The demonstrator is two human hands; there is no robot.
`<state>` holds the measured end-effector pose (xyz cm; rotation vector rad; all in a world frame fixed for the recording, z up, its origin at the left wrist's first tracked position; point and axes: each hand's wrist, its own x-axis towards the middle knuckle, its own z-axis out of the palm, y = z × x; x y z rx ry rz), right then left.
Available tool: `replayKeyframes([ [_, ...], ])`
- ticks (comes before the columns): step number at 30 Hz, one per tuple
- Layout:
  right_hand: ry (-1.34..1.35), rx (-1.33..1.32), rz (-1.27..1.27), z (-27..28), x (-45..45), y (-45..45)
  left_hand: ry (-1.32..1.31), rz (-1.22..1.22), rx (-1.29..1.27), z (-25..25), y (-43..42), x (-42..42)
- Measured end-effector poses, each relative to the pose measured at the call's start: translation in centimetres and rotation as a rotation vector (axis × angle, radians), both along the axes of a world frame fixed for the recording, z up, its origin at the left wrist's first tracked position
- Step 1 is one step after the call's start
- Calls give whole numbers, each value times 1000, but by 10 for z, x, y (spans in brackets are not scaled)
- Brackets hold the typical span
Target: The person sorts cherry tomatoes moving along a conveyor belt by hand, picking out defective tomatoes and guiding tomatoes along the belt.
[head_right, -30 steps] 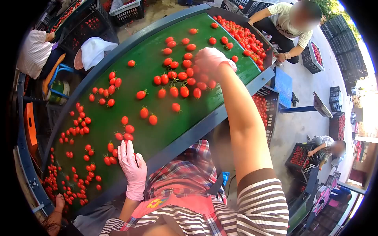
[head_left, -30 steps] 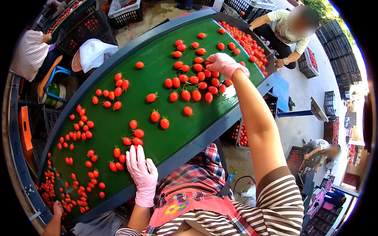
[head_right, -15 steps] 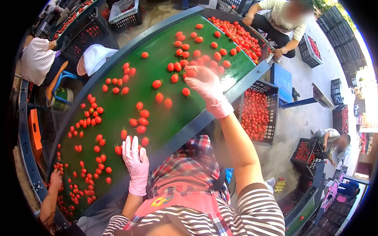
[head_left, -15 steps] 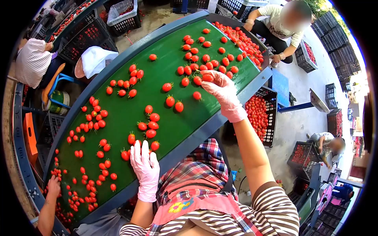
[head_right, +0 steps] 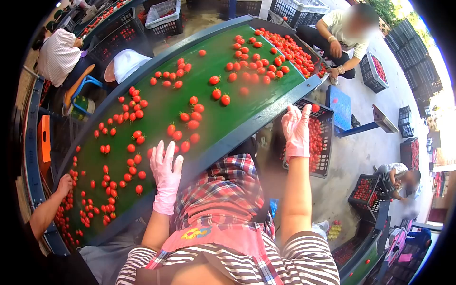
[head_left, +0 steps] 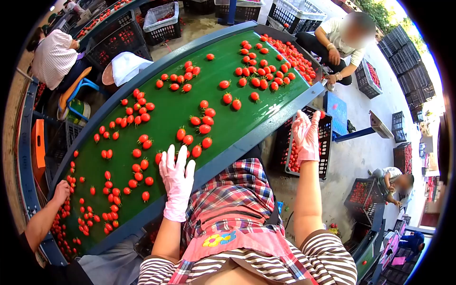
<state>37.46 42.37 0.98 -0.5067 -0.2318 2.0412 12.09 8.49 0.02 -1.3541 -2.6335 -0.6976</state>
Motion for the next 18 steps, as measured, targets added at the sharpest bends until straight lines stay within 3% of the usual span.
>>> replayKeyframes([
  [1, 81, -71, -13, 14, -2, -4, 15, -37, -26, 10, 9, 0],
  [3, -706, 187, 75, 32, -29, -28, -103, -154, -106, 24, 36, -7],
  [4, -868, 404, 154, 32, -48, -40, -213, -293, -66, 30, 52, -16],
  [7, -1236, 1224, 207, 6, -91, -58, 43, -292, -319, 13, 91, -31],
  [9, -1313, 1420, 234, -2, -112, -64, -41, -140, -194, -1, 103, -56],
  [11, -1304, 1462, 153, -24, -121, -68, -101, 75, -86, 0, 98, -73],
  [13, -1539, 1506, 87, -27, -125, -75, -2, 111, -5, -3, 84, -105],
  [14, -1502, 1505, 31, -28, -127, -80, 75, 157, -17, -5, 76, -123],
  [16, -1506, 1419, 64, -27, -127, -77, 150, 279, -36, 7, 67, -156],
  [18, -1562, 1350, 115, -27, -128, -77, 42, 356, -50, 17, 60, -199],
])
